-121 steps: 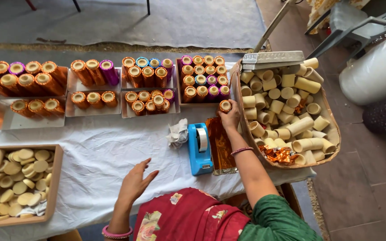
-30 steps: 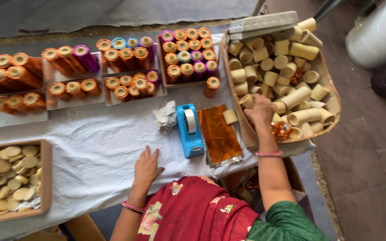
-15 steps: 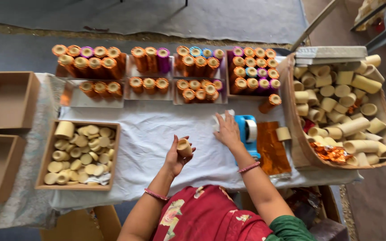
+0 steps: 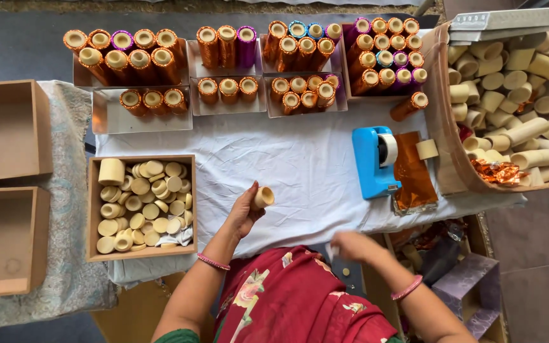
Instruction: Wrapping small cylindrical items in foil and decorative gold paper.
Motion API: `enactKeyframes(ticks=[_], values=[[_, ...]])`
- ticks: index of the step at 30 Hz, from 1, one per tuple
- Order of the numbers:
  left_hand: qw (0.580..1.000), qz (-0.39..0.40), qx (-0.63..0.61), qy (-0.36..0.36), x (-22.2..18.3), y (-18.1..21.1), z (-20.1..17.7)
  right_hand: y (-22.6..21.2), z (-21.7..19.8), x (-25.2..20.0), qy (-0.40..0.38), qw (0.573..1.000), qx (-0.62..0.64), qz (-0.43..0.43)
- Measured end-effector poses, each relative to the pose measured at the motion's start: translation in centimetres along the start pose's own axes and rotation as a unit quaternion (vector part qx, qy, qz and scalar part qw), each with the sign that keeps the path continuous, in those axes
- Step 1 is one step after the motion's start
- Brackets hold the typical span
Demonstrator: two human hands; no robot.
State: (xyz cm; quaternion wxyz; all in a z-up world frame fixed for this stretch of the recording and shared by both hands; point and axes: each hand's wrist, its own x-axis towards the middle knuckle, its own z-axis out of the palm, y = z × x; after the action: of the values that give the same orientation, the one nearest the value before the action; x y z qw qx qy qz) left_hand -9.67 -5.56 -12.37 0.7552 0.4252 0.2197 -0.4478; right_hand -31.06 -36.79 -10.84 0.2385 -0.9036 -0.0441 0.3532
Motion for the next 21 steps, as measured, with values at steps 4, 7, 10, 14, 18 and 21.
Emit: enactKeyframes(ticks=[4, 7, 10, 14, 18, 21], values=[[1.0, -0.027, 0.003, 0.004, 1.7, -0.1, 1.1, 0.8, -9.4, 3.9, 0.264, 0.962, 0.067, 0.026], [0.999, -0.009, -0.034, -0.01, 2.4, 0.3, 2.7, 1.4, -14.7, 10.1, 0.474, 0.866, 0.157, -0.015], [0.998, 0.044, -0.021, -0.034, 0.8, 1.9, 4.8, 3.6, -13.2, 18.4, 0.637, 0.751, 0.171, 0.009], [0.989, 0.134, -0.023, -0.066, -2.0, 4.2, 6.6, 4.0, 7.9, 30.9, 0.378, 0.901, 0.212, -0.025], [0.981, 0.193, 0.027, -0.007, -2.6, 4.7, 6.9, -15.0, -3.9, 11.9, -0.186, 0.949, 0.088, -0.241], [0.974, 0.196, 0.072, 0.086, -0.9, 3.5, 6.3, -11.9, -6.9, 10.7, 0.236, 0.824, 0.114, -0.502]])
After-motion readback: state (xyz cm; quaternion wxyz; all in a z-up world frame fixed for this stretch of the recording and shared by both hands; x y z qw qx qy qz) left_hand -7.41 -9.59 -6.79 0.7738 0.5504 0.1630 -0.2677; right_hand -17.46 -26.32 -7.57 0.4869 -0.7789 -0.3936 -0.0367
